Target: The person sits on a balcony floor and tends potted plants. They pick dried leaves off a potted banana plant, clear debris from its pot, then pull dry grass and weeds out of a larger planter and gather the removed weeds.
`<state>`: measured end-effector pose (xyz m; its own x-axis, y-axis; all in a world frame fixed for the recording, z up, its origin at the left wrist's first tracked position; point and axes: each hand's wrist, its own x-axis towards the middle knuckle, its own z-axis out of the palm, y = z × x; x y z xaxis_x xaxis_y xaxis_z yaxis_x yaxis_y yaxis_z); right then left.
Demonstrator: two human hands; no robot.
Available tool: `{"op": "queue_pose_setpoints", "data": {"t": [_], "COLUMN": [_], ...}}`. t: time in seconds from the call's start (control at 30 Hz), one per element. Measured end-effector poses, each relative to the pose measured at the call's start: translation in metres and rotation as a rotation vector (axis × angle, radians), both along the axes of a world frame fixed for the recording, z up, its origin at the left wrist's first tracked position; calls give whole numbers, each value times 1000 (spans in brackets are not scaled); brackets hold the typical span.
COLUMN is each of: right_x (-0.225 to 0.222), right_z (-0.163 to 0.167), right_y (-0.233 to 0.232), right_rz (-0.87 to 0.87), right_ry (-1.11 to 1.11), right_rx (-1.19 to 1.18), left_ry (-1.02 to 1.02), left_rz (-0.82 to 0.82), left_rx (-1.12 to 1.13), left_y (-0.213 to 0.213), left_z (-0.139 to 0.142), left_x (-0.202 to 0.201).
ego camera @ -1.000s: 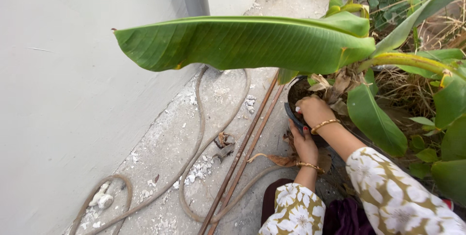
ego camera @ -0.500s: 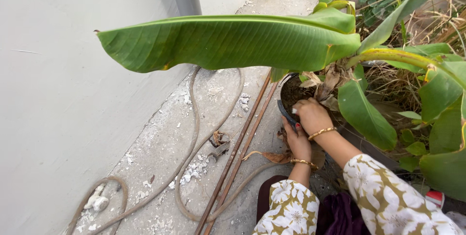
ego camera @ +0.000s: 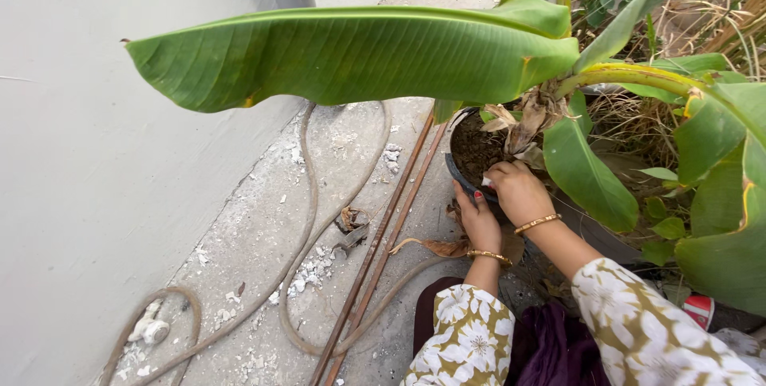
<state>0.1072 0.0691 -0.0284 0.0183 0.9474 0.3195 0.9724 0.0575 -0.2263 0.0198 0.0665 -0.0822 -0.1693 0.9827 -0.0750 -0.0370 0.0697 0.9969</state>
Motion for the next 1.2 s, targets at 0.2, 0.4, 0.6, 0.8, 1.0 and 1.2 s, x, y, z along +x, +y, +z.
{"op": "queue_pose_setpoints", "data": {"t": [0.2, 0.4, 0.6, 0.8, 1.0, 1.2], "right_x": [11, 18, 17, 49, 127, 131], "right_z": [-12, -12, -8, -1, -10, -27], "right_y": [0, -6, -7, -20, -22, -6], "right_rz": [-8, -66, -78, 49, -291, -269], "right_ry": [58, 250, 27, 292, 191, 257], "right_rx": [89, 166, 108, 206, -116, 135], "left_ry": [19, 44, 37, -20, 28, 137], "left_rz": [-4, -9, -8, -66, -46, 2], "left_rx": [62, 14, 8, -4, 2, 43], "left_y": [2, 3, 2, 1, -2, -2], "left_z": [-6, -2, -2, -4, -9, -5], "left_x": [-3, -4, -4, -2, 0, 3]}}
